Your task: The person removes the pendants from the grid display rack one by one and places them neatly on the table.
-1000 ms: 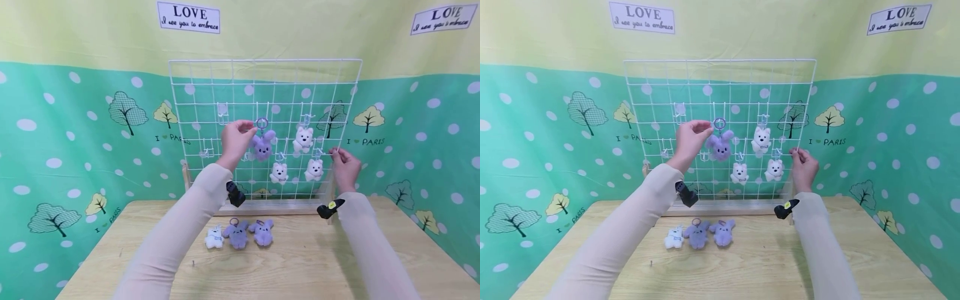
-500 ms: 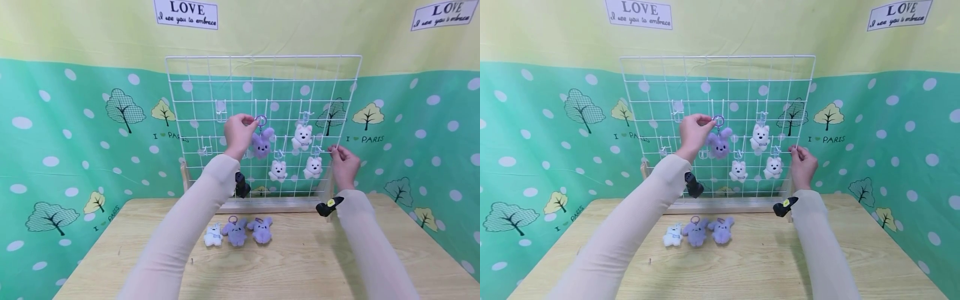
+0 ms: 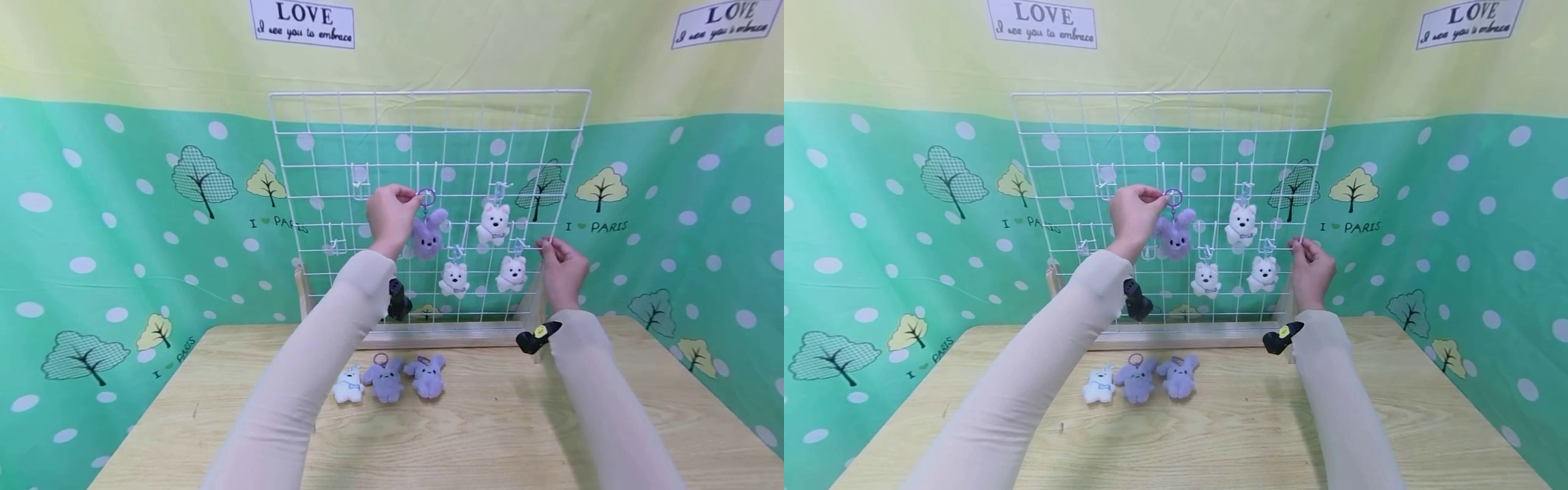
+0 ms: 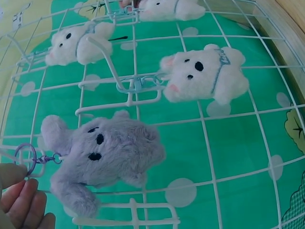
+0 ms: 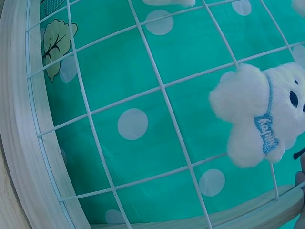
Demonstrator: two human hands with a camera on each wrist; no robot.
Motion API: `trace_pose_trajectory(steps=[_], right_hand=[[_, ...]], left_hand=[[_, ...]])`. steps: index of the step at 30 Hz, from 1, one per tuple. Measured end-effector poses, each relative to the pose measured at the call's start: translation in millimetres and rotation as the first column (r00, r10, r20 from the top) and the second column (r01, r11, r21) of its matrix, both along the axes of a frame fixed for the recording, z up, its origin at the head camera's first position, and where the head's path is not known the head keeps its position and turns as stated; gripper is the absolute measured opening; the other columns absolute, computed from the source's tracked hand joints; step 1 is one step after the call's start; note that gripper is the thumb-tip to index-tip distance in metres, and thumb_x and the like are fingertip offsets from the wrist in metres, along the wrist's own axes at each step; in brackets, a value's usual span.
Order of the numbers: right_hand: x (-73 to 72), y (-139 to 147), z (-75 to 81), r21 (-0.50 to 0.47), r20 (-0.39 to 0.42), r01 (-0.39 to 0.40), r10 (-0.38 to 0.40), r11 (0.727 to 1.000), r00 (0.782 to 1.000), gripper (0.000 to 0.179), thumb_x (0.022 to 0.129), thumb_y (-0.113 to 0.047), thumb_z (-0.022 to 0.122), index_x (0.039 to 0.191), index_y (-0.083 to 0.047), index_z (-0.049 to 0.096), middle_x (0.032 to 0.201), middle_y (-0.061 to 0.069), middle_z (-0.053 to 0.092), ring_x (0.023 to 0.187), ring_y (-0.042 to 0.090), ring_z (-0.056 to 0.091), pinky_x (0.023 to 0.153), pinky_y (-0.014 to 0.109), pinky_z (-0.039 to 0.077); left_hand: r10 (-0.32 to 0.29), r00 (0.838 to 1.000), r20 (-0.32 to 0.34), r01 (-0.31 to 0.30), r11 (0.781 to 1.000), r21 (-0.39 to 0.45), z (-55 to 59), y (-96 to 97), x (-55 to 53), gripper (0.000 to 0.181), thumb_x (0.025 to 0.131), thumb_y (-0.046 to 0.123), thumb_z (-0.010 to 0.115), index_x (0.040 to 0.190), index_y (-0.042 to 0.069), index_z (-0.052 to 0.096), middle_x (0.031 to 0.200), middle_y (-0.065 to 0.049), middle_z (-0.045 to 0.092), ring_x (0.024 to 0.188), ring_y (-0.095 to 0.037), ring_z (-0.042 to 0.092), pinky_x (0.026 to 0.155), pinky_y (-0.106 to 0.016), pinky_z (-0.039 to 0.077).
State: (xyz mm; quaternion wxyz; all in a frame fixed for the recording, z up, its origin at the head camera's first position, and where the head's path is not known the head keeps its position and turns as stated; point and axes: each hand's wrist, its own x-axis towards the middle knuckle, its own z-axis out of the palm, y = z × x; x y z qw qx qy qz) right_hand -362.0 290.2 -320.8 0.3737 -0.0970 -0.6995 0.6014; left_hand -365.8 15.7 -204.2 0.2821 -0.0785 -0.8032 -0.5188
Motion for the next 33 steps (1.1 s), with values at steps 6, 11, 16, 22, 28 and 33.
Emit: trace_pose_trajectory(steps=[6,11,16,22,28,33], right_hand=[[2.8,0,0.3,-0.01,0.027,0.001,-0.001,1.0,1.0,0.034,0.093,-0.029,0.057,0.12,-0.01,0.063,0.118,0.004,0.066,0.106,0.009,0.062,0.089,0.017,0.048],[4.5,0,0.1,0.008,0.034,0.001,-0.001,1.0,0.999,0.035,0.094,-0.031,0.056,0.121,-0.01,0.062,0.12,0.006,0.065,0.108,0.01,0.062,0.089,0.017,0.048],[4.5,0,0.1,0.01,0.028,-0.008,0.007,1.0,1.0,0.035,0.094,-0.03,0.056,0.121,-0.009,0.062,0.119,0.006,0.065,0.108,0.01,0.062,0.089,0.017,0.047],[4.3,0,-0.4,0.013,0.025,-0.011,0.01,1.0,1.0,0.035,0.094,-0.03,0.056,0.121,-0.009,0.062,0.12,0.007,0.064,0.107,0.01,0.062,0.088,0.017,0.048],[3.1,0,0.7,0.001,0.031,-0.008,0.008,1.0,0.999,0.034,0.094,-0.03,0.056,0.121,-0.009,0.062,0.118,0.003,0.066,0.106,0.009,0.062,0.089,0.017,0.047],[3.1,0,0.6,0.006,0.038,-0.004,0.004,1.0,0.999,0.034,0.094,-0.031,0.056,0.121,-0.01,0.063,0.118,0.002,0.066,0.106,0.008,0.062,0.09,0.018,0.047]], left_hand=[[0.009,1.0,-0.008,-0.009,1.0,-0.018,1.2,-0.9,1.0,0.012,0.087,0.018,0.068,0.094,0.008,0.073,0.088,-0.004,0.071,0.076,-0.012,0.063,0.065,-0.02,0.051],[-0.03,1.0,-0.006,0.03,1.0,0.0,2.4,-3.4,5.3,0.012,0.088,0.017,0.068,0.093,0.007,0.071,0.086,-0.004,0.069,0.076,-0.013,0.061,0.064,-0.022,0.05],[-0.115,0.993,-0.001,0.115,0.992,0.049,2.4,-7.1,8.6,0.012,0.089,0.017,0.066,0.094,0.006,0.069,0.087,-0.005,0.066,0.078,-0.014,0.06,0.066,-0.022,0.05],[-0.217,0.976,-0.027,0.219,0.97,0.106,0.5,-10.9,11.2,0.014,0.089,0.018,0.066,0.096,0.006,0.067,0.09,-0.005,0.066,0.082,-0.014,0.06,0.072,-0.021,0.051],[-0.278,0.959,-0.055,0.284,0.945,0.164,1.2,-13.6,18.6,0.014,0.089,0.018,0.066,0.096,0.005,0.066,0.088,-0.005,0.065,0.081,-0.014,0.059,0.074,-0.022,0.05],[-0.329,0.941,-0.076,0.338,0.92,0.198,2.5,-16.0,28.1,0.013,0.089,0.017,0.066,0.095,0.005,0.066,0.088,-0.005,0.066,0.081,-0.014,0.06,0.075,-0.022,0.05]])
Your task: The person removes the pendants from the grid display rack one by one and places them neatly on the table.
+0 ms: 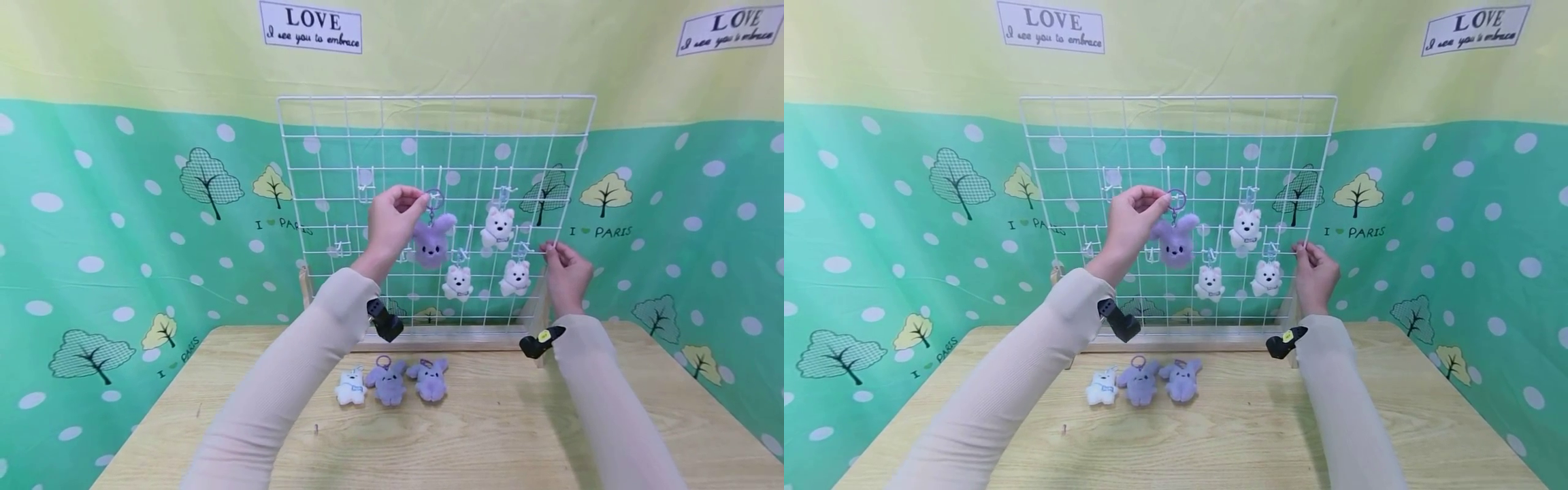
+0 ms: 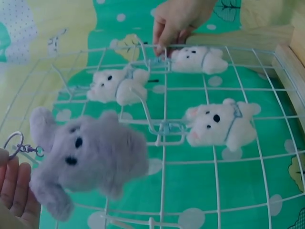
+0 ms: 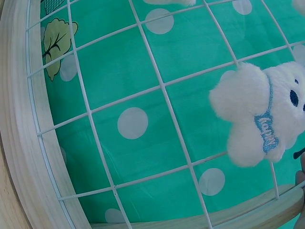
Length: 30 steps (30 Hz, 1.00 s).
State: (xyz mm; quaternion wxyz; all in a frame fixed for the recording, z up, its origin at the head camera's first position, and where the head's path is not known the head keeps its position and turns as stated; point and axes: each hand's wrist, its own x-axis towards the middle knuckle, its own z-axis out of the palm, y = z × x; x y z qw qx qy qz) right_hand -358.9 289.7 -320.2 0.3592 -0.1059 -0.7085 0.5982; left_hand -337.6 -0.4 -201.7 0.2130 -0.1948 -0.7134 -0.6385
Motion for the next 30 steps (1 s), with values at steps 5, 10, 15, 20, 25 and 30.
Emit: trace_pose_trajectory(steps=[5,10,15,20,25,30], right_hand=[[0.8,0,-0.6,-0.01,-0.013,-0.003,0.003,1.0,1.0,0.035,0.094,-0.031,0.056,0.12,-0.009,0.063,0.117,0.003,0.066,0.106,0.008,0.062,0.09,0.018,0.047],[1.4,1,-1.0,-0.017,-0.017,0.0,0.0,1.0,1.0,0.035,0.093,-0.031,0.057,0.12,-0.009,0.063,0.115,0.002,0.067,0.105,0.008,0.062,0.09,0.018,0.047],[0.6,2,-2.7,-0.01,-0.016,0.001,-0.001,1.0,1.0,0.036,0.093,-0.032,0.056,0.12,-0.01,0.063,0.116,0.002,0.067,0.105,0.007,0.062,0.089,0.017,0.047],[-0.1,2,-3.6,-0.007,-0.007,0.0,0.0,1.0,1.0,0.035,0.093,-0.032,0.056,0.12,-0.01,0.063,0.117,0.002,0.066,0.105,0.007,0.062,0.089,0.017,0.047],[-0.1,2,-1.9,0.006,-0.002,0.005,-0.005,1.0,1.0,0.035,0.094,-0.033,0.055,0.12,-0.011,0.063,0.118,0.002,0.066,0.106,0.008,0.062,0.09,0.018,0.047],[-0.1,1,0.3,0.0,0.002,0.004,-0.004,1.0,1.0,0.035,0.094,-0.031,0.055,0.121,-0.011,0.063,0.118,0.002,0.066,0.106,0.008,0.062,0.089,0.018,0.047]], left_hand=[[-0.066,0.998,-0.004,0.067,0.998,0.022,-2.6,-1.1,11.5,0.012,0.088,0.014,0.067,0.095,0.004,0.066,0.087,-0.007,0.066,0.081,-0.016,0.061,0.075,-0.023,0.051],[-0.13,0.992,0.009,0.129,0.991,0.022,-10.9,-1.4,23.0,0.012,0.088,0.014,0.066,0.094,0.004,0.065,0.087,-0.007,0.066,0.081,-0.017,0.061,0.075,-0.023,0.051],[-0.18,0.983,0.03,0.18,0.984,-0.008,-22.0,0.2,35.7,0.012,0.089,0.015,0.066,0.094,0.005,0.065,0.087,-0.006,0.066,0.081,-0.022,0.06,0.07,-0.022,0.049],[-0.215,0.975,0.052,0.216,0.976,-0.018,-37.0,1.8,44.7,0.012,0.089,0.016,0.066,0.094,0.006,0.066,0.086,-0.005,0.065,0.079,-0.021,0.059,0.068,-0.021,0.047],[-0.263,0.962,0.068,0.265,0.964,-0.02,-53.7,5.2,49.4,0.012,0.088,0.014,0.066,0.095,0.004,0.066,0.088,-0.006,0.065,0.077,-0.016,0.057,0.067,-0.02,0.047],[-0.286,0.953,0.101,0.291,0.956,-0.04,-69.7,8.5,54.2,0.013,0.089,0.016,0.066,0.096,0.005,0.066,0.088,-0.006,0.065,0.075,-0.013,0.056,0.066,-0.019,0.047]])
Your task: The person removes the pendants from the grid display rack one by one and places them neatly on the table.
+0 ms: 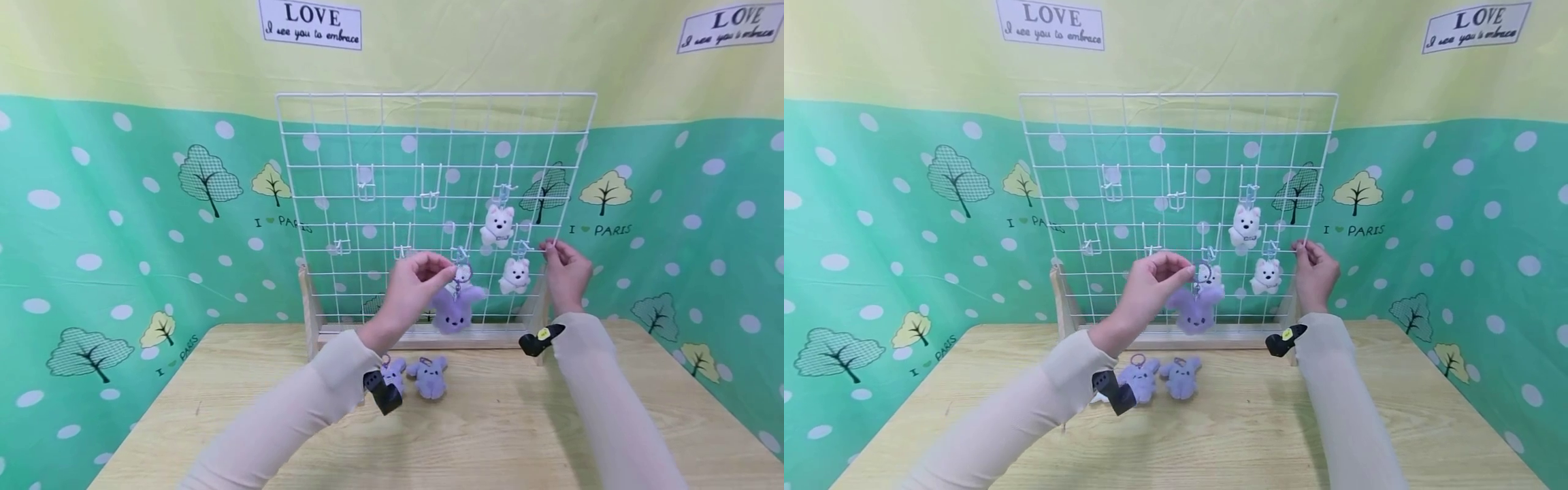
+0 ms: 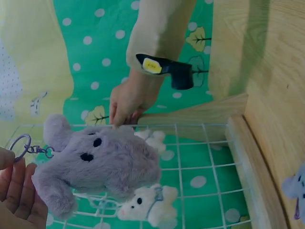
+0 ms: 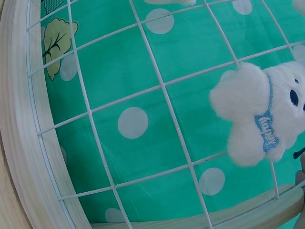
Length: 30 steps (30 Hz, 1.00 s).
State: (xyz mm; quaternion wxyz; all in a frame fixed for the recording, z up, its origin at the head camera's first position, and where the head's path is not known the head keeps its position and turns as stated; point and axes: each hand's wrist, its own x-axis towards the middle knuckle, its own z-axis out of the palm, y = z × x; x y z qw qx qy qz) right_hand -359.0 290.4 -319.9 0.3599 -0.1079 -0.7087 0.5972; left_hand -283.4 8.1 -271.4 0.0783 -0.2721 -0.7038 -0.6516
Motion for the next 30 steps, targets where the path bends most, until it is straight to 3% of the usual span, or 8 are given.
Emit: trace_pose_trajectory(steps=[8,19,23,30], right_hand=[[-0.5,-1,0.7,0.008,-0.005,0.005,-0.004,1.0,1.0,0.035,0.094,-0.032,0.055,0.12,-0.01,0.063,0.118,0.002,0.066,0.106,0.008,0.062,0.09,0.018,0.047],[0.7,-2,0.3,0.01,-0.017,-0.005,0.005,1.0,1.0,0.034,0.094,-0.03,0.055,0.12,-0.008,0.063,0.119,0.007,0.065,0.106,0.01,0.062,0.089,0.017,0.047],[0.3,-1,-0.5,0.0,-0.015,-0.012,0.012,1.0,1.0,0.035,0.094,-0.03,0.055,0.121,-0.009,0.062,0.118,0.005,0.065,0.106,0.009,0.062,0.09,0.018,0.047],[0.8,0,-0.3,-0.009,-0.01,-0.013,0.013,1.0,1.0,0.034,0.094,-0.03,0.056,0.121,-0.01,0.063,0.118,0.003,0.066,0.106,0.008,0.062,0.089,0.017,0.047]], left_hand=[[-0.049,0.997,0.055,0.05,0.999,-0.01,-22.6,6.4,8.9,0.01,0.088,0.012,0.066,0.094,0.003,0.066,0.091,-0.011,0.067,0.076,-0.013,0.058,0.068,-0.02,0.049],[-0.081,0.987,0.138,0.09,0.994,-0.061,-60.3,15.2,23.7,0.008,0.087,0.011,0.067,0.093,0.005,0.067,0.086,-0.002,0.067,0.073,-0.009,0.058,0.066,-0.019,0.049],[-0.109,0.982,0.156,0.121,0.991,-0.064,-75.5,18.4,29.0,0.007,0.087,0.01,0.066,0.091,0.004,0.067,0.085,-0.004,0.068,0.075,-0.016,0.061,0.066,-0.019,0.05],[-0.13,0.976,0.177,0.15,0.984,-0.1,-103.7,19.6,38.9,0.007,0.086,0.01,0.068,0.09,0.005,0.066,0.082,0.0,0.067,0.07,-0.005,0.059,0.065,-0.02,0.052]])
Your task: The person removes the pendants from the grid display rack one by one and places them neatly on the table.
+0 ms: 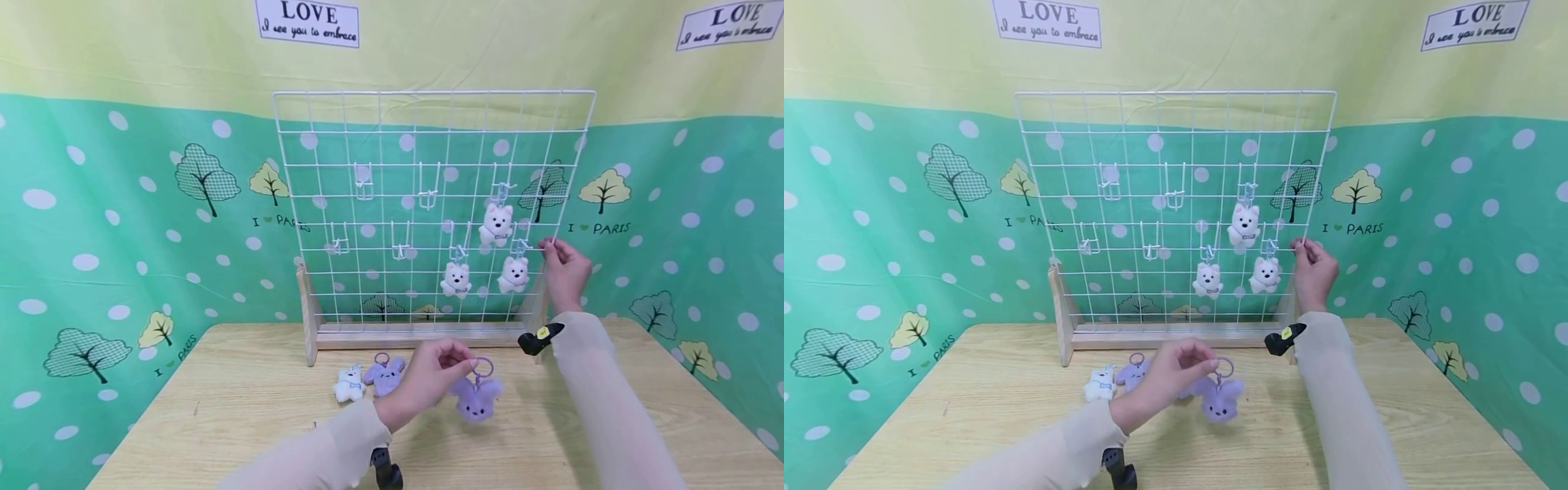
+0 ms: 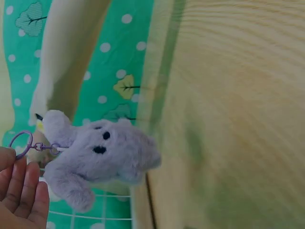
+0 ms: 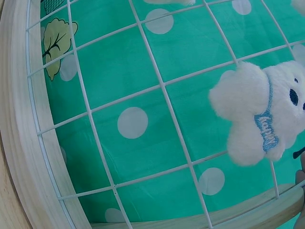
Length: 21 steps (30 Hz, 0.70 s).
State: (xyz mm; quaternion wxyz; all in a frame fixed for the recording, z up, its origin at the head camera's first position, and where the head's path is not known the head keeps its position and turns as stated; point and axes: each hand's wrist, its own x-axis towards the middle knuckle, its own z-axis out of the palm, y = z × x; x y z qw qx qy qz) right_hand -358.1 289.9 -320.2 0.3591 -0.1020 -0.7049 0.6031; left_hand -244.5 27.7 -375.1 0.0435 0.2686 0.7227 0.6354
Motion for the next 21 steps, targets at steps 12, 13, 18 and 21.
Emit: trace_pose_trajectory(steps=[12,13,18,21], right_hand=[[-1.5,2,-0.8,0.011,-0.02,-0.003,0.003,1.0,1.0,0.033,0.094,-0.028,0.056,0.12,-0.009,0.063,0.117,0.003,0.066,0.104,0.008,0.062,0.088,0.016,0.048],[-1.7,1,-1.0,0.01,-0.022,-0.002,0.002,1.0,1.0,0.033,0.094,-0.028,0.056,0.12,-0.009,0.063,0.117,0.004,0.066,0.104,0.008,0.062,0.088,0.016,0.048],[-2.1,1,-1.6,0.015,-0.024,0.006,-0.006,1.0,1.0,0.034,0.094,-0.029,0.056,0.12,-0.009,0.063,0.116,0.005,0.066,0.104,0.008,0.062,0.088,0.017,0.048],[-2.8,1,-2.0,0.022,-0.031,0.012,-0.011,1.0,0.999,0.033,0.094,-0.029,0.056,0.119,-0.008,0.064,0.115,0.006,0.067,0.104,0.009,0.063,0.088,0.017,0.048]], left_hand=[[0.022,0.999,0.025,-0.021,0.999,-0.031,-21.9,-1.0,-0.7,0.008,0.085,0.011,0.068,0.09,0.006,0.066,0.082,0.001,0.066,0.071,-0.005,0.058,0.067,-0.02,0.052],[0.023,0.999,0.023,-0.022,0.999,-0.033,-23.2,-1.0,-1.7,0.008,0.085,0.011,0.068,0.091,0.006,0.066,0.083,0.001,0.066,0.071,-0.005,0.058,0.067,-0.02,0.052],[0.036,0.999,0.006,-0.035,0.999,-0.033,-29.2,0.1,-9.8,0.007,0.086,0.011,0.067,0.092,0.007,0.066,0.083,0.002,0.066,0.072,-0.006,0.057,0.067,-0.02,0.051],[0.046,0.999,-0.008,-0.047,0.998,-0.034,-31.8,1.4,-16.1,0.006,0.086,0.012,0.067,0.091,0.008,0.067,0.082,0.002,0.065,0.072,-0.006,0.057,0.066,-0.021,0.051]])
